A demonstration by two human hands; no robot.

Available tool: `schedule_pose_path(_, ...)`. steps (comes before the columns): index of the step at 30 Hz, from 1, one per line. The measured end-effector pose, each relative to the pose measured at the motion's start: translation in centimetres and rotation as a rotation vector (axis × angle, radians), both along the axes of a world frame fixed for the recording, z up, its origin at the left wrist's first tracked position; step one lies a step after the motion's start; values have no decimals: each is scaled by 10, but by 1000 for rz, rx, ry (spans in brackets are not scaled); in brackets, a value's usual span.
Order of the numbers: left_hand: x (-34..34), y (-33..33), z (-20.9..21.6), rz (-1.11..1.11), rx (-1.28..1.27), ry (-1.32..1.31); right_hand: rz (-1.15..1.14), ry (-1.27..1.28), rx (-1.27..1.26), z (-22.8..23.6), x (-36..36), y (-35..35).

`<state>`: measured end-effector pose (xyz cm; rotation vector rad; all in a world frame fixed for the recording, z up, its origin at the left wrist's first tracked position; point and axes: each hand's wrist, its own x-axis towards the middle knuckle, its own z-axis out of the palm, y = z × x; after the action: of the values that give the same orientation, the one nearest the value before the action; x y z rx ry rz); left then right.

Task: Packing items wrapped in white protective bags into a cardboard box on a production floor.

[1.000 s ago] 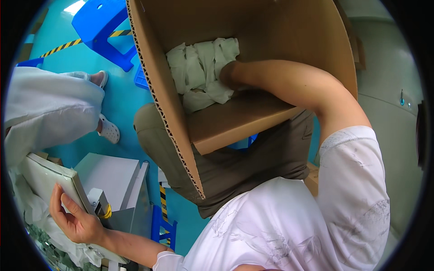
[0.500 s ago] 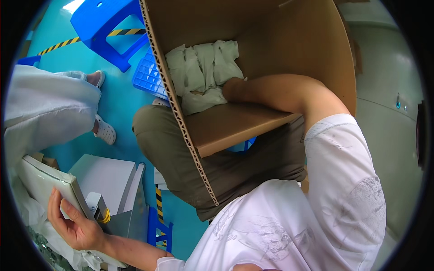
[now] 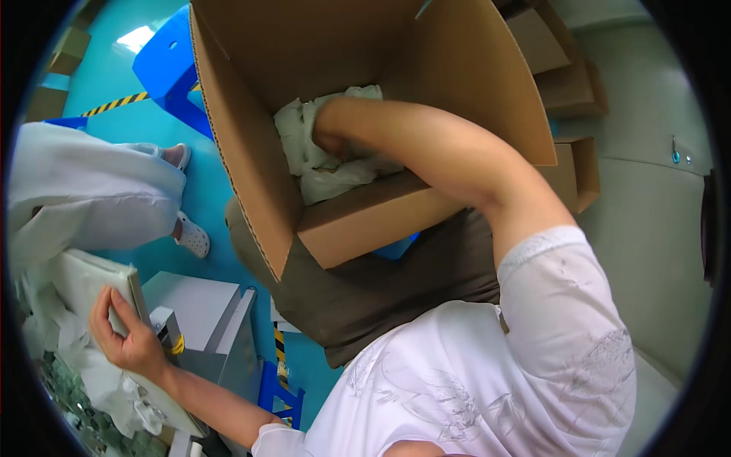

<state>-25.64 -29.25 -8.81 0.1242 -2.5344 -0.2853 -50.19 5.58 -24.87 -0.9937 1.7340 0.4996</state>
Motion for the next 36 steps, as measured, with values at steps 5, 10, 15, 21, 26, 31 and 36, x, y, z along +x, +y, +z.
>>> schedule_pose_path(5,-3,8,-3,-20,58,60,-592,263,-294,142,26,22)
schedule_pose_path(10,2,15,6,19,76,116,-711,497,-898,171,159,95)
schedule_pose_path(15,-1,21,8,-38,86,131,-551,712,-1001,99,206,114)
schedule_pose_path(21,7,20,2,-16,79,156,-504,921,-1222,72,196,105)
schedule_pose_path(26,29,30,-13,-153,147,523,-453,1003,-1171,66,202,104)
schedule_pose_path(31,102,64,-107,80,281,306,-427,1090,-1153,78,202,96)
schedule_pose_path(36,243,58,-361,855,989,-345,-434,1094,-1117,70,203,86)
